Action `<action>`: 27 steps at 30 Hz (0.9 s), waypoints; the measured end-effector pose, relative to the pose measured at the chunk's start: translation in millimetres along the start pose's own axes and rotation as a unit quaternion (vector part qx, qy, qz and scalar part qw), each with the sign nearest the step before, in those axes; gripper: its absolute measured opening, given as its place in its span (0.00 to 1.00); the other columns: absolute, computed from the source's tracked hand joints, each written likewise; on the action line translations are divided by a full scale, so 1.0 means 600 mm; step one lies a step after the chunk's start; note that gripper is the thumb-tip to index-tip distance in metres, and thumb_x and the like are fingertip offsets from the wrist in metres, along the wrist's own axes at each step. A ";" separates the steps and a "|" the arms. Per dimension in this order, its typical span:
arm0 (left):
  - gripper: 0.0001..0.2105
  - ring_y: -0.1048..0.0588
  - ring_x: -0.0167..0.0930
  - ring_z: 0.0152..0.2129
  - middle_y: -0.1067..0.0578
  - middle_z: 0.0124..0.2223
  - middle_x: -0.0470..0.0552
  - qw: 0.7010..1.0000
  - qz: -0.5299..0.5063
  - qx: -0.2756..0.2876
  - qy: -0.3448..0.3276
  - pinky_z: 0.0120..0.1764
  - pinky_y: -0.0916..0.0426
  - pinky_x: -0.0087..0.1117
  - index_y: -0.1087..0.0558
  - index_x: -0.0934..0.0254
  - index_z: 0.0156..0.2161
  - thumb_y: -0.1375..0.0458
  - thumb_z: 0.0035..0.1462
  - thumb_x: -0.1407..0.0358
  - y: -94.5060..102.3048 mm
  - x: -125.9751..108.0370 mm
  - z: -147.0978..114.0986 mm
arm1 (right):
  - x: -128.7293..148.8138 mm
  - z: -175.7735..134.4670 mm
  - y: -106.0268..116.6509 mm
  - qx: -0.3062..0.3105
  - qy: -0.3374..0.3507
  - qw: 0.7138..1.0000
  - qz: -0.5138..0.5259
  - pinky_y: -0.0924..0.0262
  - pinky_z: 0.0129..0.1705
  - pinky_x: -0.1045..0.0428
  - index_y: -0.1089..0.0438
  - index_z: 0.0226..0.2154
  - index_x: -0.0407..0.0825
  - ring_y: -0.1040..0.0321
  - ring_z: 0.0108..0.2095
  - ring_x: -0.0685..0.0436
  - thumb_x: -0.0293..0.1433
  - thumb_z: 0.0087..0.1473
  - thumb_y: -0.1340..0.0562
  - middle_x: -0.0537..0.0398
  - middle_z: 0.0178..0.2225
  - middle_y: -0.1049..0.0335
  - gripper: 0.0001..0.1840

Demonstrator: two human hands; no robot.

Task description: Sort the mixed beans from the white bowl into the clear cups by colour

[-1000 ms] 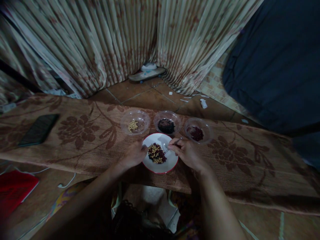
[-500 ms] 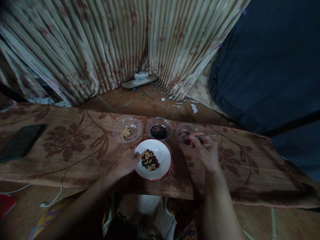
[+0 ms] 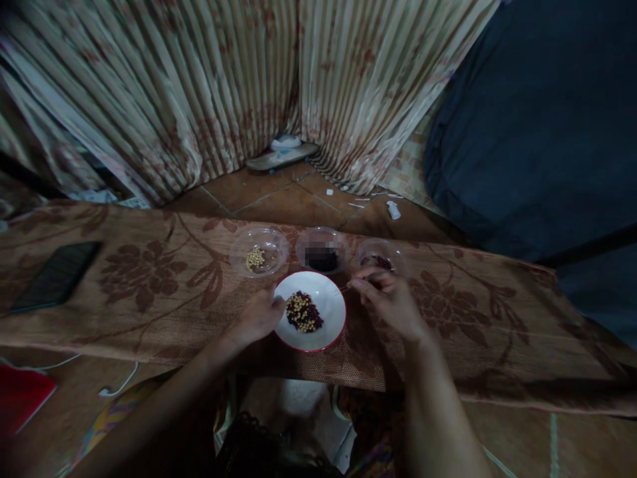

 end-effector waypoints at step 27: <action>0.13 0.25 0.34 0.36 0.24 0.38 0.57 1.000 -0.004 -0.006 -0.012 0.41 0.32 0.34 0.32 0.67 0.44 0.53 0.55 0.67 0.000 0.000 -0.003 | -0.017 -0.013 -0.103 0.184 -0.019 0.983 -0.018 0.46 0.24 0.55 0.29 0.28 0.47 0.40 0.24 0.50 0.45 0.51 0.40 0.56 0.25 0.32 0.17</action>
Point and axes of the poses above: each hand's wrist, its own z-axis towards the middle knuckle, its own y-axis out of the back of the hand, x = y × z, the point moved 8 cm from there along z, towards the middle knuckle
